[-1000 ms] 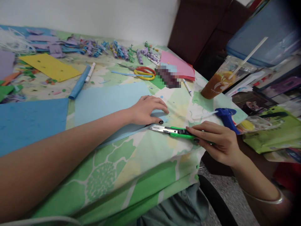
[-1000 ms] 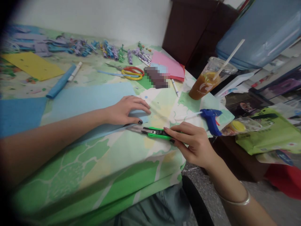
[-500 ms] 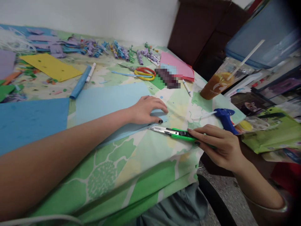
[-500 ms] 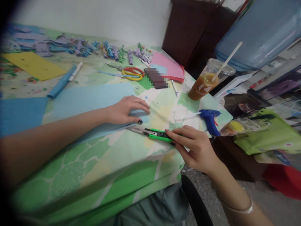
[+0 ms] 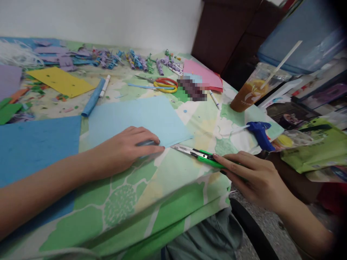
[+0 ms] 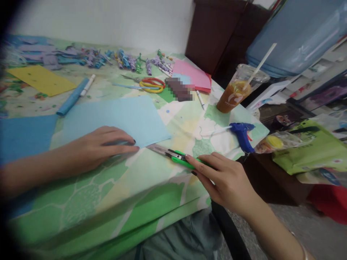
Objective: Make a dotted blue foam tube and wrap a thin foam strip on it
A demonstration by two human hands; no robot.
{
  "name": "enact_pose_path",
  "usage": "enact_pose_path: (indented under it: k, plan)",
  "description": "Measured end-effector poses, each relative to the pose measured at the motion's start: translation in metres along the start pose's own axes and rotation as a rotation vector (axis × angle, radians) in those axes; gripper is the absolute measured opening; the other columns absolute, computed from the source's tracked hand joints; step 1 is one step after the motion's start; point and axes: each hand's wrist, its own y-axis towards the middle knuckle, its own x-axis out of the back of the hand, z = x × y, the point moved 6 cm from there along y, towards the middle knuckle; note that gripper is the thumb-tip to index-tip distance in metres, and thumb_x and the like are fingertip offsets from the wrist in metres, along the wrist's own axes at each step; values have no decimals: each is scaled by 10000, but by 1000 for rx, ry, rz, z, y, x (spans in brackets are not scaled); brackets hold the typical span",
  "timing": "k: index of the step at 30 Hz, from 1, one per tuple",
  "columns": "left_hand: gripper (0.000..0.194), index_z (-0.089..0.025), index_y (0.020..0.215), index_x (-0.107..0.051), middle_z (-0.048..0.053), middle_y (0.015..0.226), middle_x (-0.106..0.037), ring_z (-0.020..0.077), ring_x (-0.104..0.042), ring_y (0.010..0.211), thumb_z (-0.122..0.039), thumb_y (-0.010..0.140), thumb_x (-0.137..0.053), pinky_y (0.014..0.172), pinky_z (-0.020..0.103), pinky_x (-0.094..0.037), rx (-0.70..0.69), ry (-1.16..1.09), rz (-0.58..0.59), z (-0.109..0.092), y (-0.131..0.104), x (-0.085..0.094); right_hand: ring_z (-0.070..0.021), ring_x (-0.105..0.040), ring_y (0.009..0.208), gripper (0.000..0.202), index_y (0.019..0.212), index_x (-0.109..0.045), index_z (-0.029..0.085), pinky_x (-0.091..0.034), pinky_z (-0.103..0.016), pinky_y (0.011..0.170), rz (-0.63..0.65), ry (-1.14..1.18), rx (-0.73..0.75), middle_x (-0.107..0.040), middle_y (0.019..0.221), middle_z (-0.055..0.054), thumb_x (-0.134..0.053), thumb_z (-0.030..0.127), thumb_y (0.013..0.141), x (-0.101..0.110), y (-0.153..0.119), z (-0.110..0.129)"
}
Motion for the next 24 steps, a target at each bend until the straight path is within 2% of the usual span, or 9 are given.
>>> enact_pose_path:
  k: [4,14,24]
  plan:
    - [509,-284,1256,-560,90,1164,-623,260,-523,1086,-28,857,-375,923,417,-396,-26,78,25,-2,-3,-10,-214,-634,833,432,1304,-569,184,-518,-326,643,10,-13,-11,-671,1028,-124,-556,129,875,0,0,4]
    - [450,-270,1187,-613,76,1152,-649,240,-546,1089,-38,870,-392,957,402,-386,9,-33,-45,-1,0,-5,-201,-632,835,422,1271,-586,188,-518,-314,640,7,-39,19,-661,1058,-118,-598,128,853,-2,0,8]
    - [453,-267,1177,-611,77,1153,-642,243,-526,1084,-36,867,-374,945,417,-396,-2,-18,-43,0,0,-5,-201,-632,862,448,1265,-575,210,-525,-326,654,-26,12,55,-661,1078,-114,-612,97,834,0,1,5]
